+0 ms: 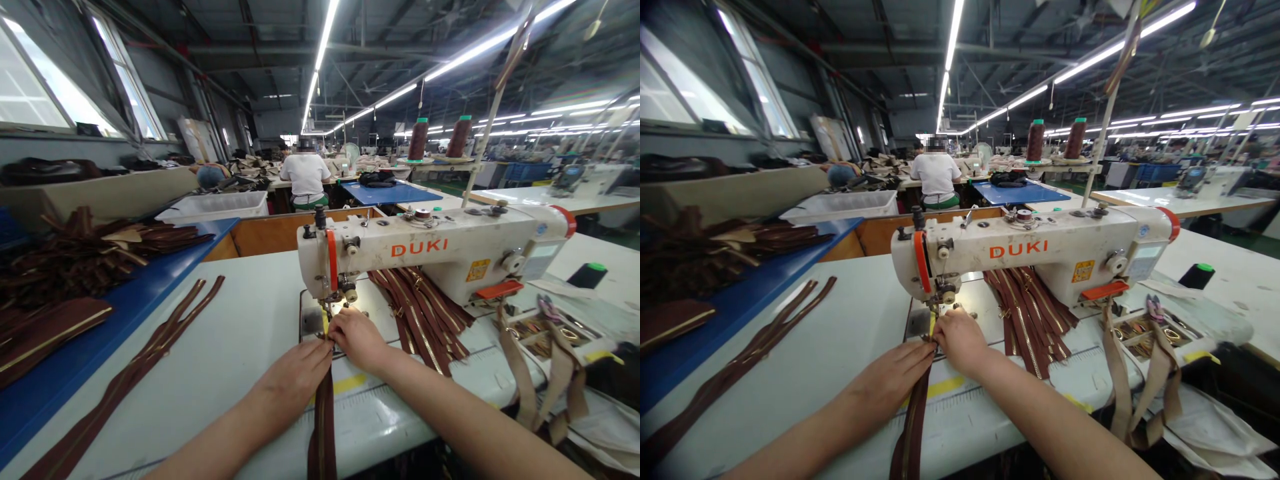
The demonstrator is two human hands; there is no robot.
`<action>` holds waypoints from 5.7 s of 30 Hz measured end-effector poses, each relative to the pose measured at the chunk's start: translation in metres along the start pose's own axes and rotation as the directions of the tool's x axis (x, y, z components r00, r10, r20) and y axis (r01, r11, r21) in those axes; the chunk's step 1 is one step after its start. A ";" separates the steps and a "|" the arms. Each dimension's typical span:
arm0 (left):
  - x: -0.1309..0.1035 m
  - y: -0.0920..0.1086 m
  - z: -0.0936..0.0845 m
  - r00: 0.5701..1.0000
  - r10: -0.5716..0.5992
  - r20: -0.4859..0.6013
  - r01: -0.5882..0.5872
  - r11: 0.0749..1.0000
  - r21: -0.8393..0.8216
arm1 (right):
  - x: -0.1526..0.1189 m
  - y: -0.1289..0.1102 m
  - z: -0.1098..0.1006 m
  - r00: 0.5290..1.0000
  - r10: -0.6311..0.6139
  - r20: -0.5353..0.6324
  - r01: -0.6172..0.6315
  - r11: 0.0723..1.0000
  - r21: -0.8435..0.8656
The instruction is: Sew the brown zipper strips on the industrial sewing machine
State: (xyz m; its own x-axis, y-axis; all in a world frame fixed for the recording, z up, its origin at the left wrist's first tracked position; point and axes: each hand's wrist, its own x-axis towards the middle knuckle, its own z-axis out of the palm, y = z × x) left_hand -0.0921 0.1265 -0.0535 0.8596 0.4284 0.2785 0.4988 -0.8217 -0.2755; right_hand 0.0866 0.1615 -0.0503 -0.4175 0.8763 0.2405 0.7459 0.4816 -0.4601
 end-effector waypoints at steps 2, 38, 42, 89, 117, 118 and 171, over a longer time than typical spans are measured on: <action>0.000 0.000 0.000 0.999 0.010 0.041 -0.010 1.000 0.008 | 0.000 0.000 0.001 1.000 0.005 -0.007 -0.005 1.000 0.005; 0.019 -0.007 0.015 0.967 -0.255 0.018 0.254 0.953 -0.162 | -0.021 0.011 -0.011 0.903 -0.429 0.039 0.421 0.862 -0.281; 0.021 -0.010 0.018 0.965 -0.260 -0.016 0.255 0.955 -0.153 | -0.018 0.012 -0.010 0.912 -0.410 0.014 0.395 0.869 -0.298; 0.029 -0.007 0.011 0.930 -0.343 -0.135 0.318 0.932 -0.174 | -0.016 0.016 -0.007 0.943 -0.332 -0.039 0.316 0.924 -0.217; 0.012 0.096 -0.028 0.932 -0.287 -0.222 0.278 0.958 -0.072 | -0.094 -0.017 -0.005 0.985 -0.040 -0.169 0.065 0.987 0.146; 0.013 0.096 -0.028 0.930 -0.296 -0.218 0.284 0.955 -0.082 | -0.094 -0.017 -0.005 0.985 -0.042 -0.169 0.067 0.987 0.146; 0.011 0.045 -0.023 0.945 -0.312 -0.098 0.242 0.869 -0.432 | -0.086 -0.001 -0.020 0.893 -0.433 0.126 0.450 0.842 -0.296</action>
State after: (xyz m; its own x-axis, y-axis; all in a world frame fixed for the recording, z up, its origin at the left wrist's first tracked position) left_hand -0.0632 0.0857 -0.0417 0.6458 0.6245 0.4393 0.5935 -0.7725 0.2257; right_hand 0.1320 0.0858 -0.0538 -0.7608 0.5721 0.3064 0.5940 0.8040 -0.0265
